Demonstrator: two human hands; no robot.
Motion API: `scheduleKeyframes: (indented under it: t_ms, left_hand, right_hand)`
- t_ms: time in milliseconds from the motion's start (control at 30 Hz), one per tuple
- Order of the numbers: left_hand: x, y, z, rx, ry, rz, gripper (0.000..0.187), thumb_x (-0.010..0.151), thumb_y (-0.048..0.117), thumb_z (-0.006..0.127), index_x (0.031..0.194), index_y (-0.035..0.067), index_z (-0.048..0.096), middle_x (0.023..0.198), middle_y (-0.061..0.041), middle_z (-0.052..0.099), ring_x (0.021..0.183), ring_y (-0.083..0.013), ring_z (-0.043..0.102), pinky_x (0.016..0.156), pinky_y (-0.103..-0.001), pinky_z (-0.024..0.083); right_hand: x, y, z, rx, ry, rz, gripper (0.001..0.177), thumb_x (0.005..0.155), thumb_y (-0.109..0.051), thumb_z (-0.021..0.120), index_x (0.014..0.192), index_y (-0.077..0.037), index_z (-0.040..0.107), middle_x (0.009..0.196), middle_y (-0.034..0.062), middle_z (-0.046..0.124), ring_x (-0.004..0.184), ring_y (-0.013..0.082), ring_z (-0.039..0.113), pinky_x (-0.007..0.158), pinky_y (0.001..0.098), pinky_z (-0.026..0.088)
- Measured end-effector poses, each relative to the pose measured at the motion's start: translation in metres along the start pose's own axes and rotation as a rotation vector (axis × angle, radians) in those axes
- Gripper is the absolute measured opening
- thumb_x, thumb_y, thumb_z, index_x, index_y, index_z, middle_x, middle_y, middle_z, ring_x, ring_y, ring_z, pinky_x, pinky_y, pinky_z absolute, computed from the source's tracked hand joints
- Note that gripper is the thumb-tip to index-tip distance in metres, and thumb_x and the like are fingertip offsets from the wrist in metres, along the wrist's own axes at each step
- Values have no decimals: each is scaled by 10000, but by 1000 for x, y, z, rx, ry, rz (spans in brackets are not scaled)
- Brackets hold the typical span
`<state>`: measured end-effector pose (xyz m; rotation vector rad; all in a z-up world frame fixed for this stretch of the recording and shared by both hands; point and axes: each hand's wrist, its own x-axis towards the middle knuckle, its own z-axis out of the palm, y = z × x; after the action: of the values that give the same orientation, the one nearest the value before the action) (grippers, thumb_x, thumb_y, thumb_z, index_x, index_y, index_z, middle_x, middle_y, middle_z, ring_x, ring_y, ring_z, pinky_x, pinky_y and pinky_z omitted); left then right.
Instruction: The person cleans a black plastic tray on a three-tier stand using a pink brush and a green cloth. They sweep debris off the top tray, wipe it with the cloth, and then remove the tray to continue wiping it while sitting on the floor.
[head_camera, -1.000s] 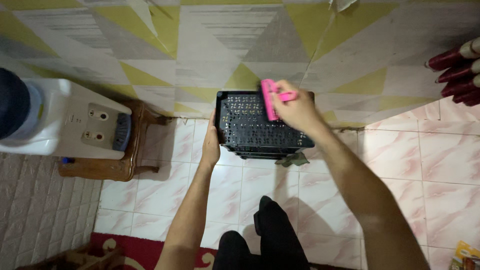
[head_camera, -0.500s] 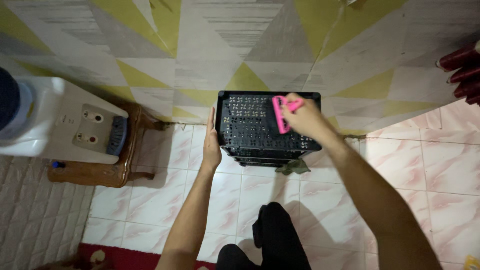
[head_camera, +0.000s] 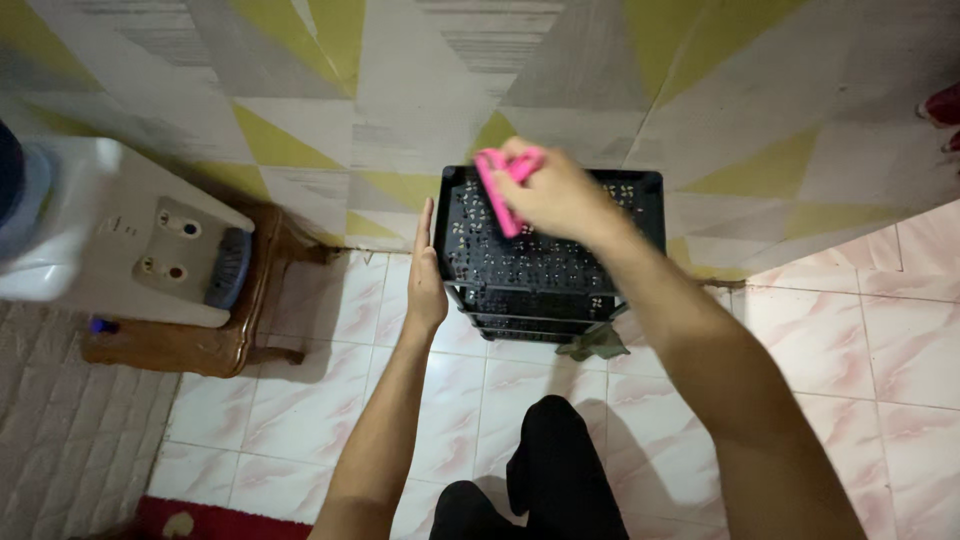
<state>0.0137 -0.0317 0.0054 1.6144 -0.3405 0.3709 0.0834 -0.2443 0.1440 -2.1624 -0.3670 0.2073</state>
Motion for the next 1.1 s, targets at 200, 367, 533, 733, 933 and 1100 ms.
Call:
scheduleKeyframes:
  t_ms: [200, 367, 533, 733, 933, 1100]
  left_hand:
    - [-4, -2, 2, 9, 55, -22, 642, 1053, 247, 233, 1604, -82, 244, 1711, -227, 240, 1609, -313, 192, 1306, -380, 135]
    - [-3, -4, 3, -65, 40, 4, 631, 1046, 215, 229, 1597, -92, 274, 1689, -230, 299, 1586, -309, 269, 1299, -377, 187]
    - [0, -11, 4, -127, 13, 65, 602, 1075, 202, 215, 1597, -93, 269, 1676, -237, 320, 1576, -305, 299, 1297, -370, 213]
    - [-1, -19, 2, -191, -23, 71, 613, 1096, 251, 213, 1607, -85, 227, 1676, -236, 303, 1572, -303, 294, 1294, -374, 206]
    - [4, -21, 2, -111, -22, 164, 635, 1106, 308, 216, 1591, -94, 293, 1663, -236, 352, 1579, -307, 307, 1311, -379, 205]
    - [1, -18, 2, -147, -35, 158, 631, 1106, 304, 222, 1586, -98, 299, 1652, -243, 362, 1569, -314, 322, 1310, -385, 210]
  right_hand:
    - [10, 22, 47, 17, 36, -169, 261, 994, -312, 570, 1006, -60, 638, 867, 124, 747, 799, 250, 739, 733, 388, 571]
    - [-23, 69, -2, -232, 18, -25, 289, 991, -335, 564, 1071, -79, 671, 879, 133, 743, 779, 269, 729, 709, 409, 557]
    - [-58, 85, -77, -386, 48, 232, 318, 998, -358, 576, 1042, -65, 691, 811, 158, 735, 708, 283, 699, 673, 438, 543]
    - [-54, 62, -77, -392, 331, -37, 305, 1064, -331, 580, 1058, -35, 654, 811, 131, 679, 741, 255, 625, 692, 413, 515]
    - [-6, 32, 20, 55, 187, -170, 247, 982, -308, 592, 1046, -76, 645, 799, 50, 705, 706, 147, 664, 630, 333, 548]
    - [-13, 39, 48, -133, 190, -203, 288, 973, -321, 617, 1077, -55, 650, 838, 137, 728, 757, 257, 709, 701, 384, 546]
